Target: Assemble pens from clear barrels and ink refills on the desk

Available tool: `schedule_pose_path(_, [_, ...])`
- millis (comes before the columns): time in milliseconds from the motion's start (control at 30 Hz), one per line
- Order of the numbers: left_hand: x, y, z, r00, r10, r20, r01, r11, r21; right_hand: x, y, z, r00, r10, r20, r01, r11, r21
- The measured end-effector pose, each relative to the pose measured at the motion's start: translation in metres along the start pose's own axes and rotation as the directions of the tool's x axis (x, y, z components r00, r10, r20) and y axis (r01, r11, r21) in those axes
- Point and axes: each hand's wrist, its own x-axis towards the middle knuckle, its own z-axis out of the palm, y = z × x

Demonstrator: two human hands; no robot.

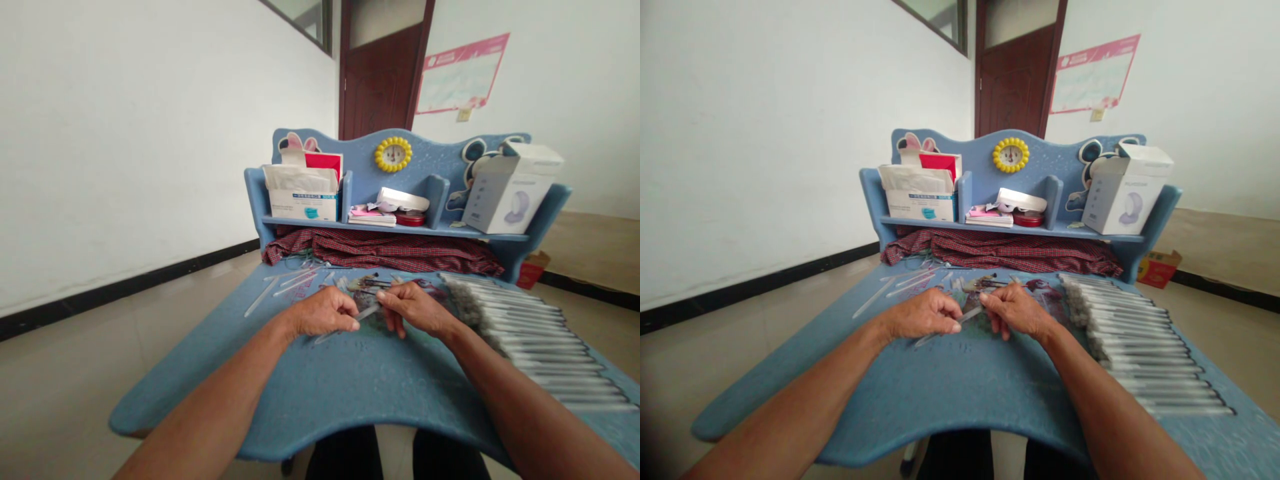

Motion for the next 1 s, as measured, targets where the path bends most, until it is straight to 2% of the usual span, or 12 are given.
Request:
schedule_pose_path(200, [0.0003, -0.0006, -0.0002, 1.000, 0.011, -0.005, -0.011, 1.000, -0.010, -0.0005, 0.0002, 0.0003, 1.000, -0.024, -0.007, 0.025, 0.998, 0.054])
schedule_pose_path(333, [0.0004, -0.0001, -0.0002, 1.000, 0.005, 0.006, -0.005, 1.000, -0.019, -0.0001, 0.0019, 0.0008, 0.999, 0.040, -0.020, -0.040, 0.999, 0.036])
schedule_pose_path(500, [0.0000, 0.0006, -0.0004, 1.000, -0.004, 0.010, 0.004, 1.000, -0.021, 0.0004, 0.0014, 0.0007, 1.000, -0.009, 0.000, 0.009, 0.998, 0.063])
schedule_pose_path(633, [-0.0003, 0.0012, -0.0006, 1.000, -0.005, 0.007, 0.005, 1.000, -0.007, 0.0007, 0.0017, 0.0011, 0.999, 0.039, -0.010, -0.038, 0.998, 0.059])
schedule_pose_path(767, [-0.0003, 0.0007, -0.0004, 1.000, -0.011, -0.001, 0.011, 1.000, 0.003, 0.0010, 0.0030, 0.0008, 1.000, 0.006, -0.011, -0.005, 0.997, 0.083])
schedule_pose_path(933, [0.0003, 0.0000, -0.0001, 1.000, -0.009, 0.003, 0.009, 1.000, 0.015, 0.0007, 0.0032, 0.0001, 0.999, 0.053, -0.007, -0.052, 0.996, 0.074])
schedule_pose_path(1000, [0.0006, 0.0001, 0.0001, 1.000, -0.020, 0.000, 0.020, 1.000, 0.007, 0.0006, 0.0034, -0.0003, 0.999, 0.036, -0.002, -0.036, 0.995, 0.097])
